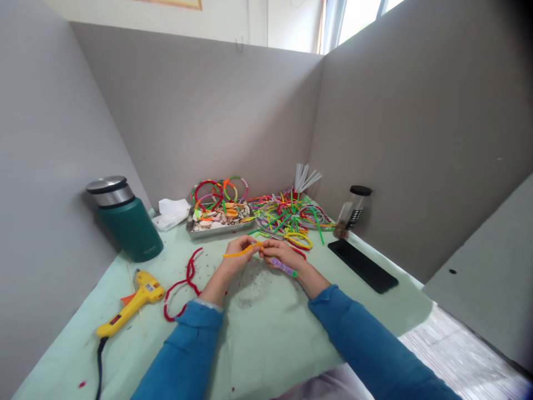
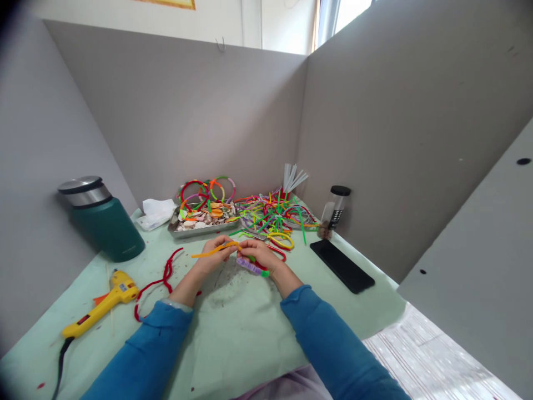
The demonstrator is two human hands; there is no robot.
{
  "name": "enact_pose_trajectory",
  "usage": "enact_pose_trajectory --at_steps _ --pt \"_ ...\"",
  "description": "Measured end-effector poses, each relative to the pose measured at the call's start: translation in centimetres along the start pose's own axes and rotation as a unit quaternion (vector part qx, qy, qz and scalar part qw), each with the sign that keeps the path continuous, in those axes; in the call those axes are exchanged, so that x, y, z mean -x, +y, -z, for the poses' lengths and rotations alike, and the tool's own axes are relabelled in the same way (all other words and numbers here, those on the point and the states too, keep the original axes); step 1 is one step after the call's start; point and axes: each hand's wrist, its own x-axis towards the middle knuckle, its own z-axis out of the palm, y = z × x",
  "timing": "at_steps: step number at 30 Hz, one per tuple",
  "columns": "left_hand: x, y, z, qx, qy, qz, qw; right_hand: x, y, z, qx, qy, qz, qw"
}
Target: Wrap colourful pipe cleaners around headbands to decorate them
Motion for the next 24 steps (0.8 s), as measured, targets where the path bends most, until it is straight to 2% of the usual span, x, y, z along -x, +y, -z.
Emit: enact_pose_trajectory --at_steps 5,11,15,19,24 --pt "-0.2 -1.1 0.1 -0.026 0.006 -0.005 1.0 0.0 0.1 -0.6 -0.003 0.019 0.003 1.0" --pt "-0.3 -0.9 0.1 -0.055 0.033 0.045 0.997 0.4 -0.2 -1.7 0.052 0.06 0.026 0.997" --pt "-0.2 -0.4 0.0 -0.011 0.041 0.061 0.997 0.3 -0.1 -1.8 0.069 0.061 0.039 0.995" --pt "-0.4 -0.8 -0.3 0.063 0.045 0.043 0.996 0.1 0.3 -1.5 0.063 0.053 0.034 0.996" --pt "-0.6 -1.0 -0.4 0.066 0.044 0.032 0.996 0.0 0.2 -1.2 0.034 0.042 0.021 0.998"
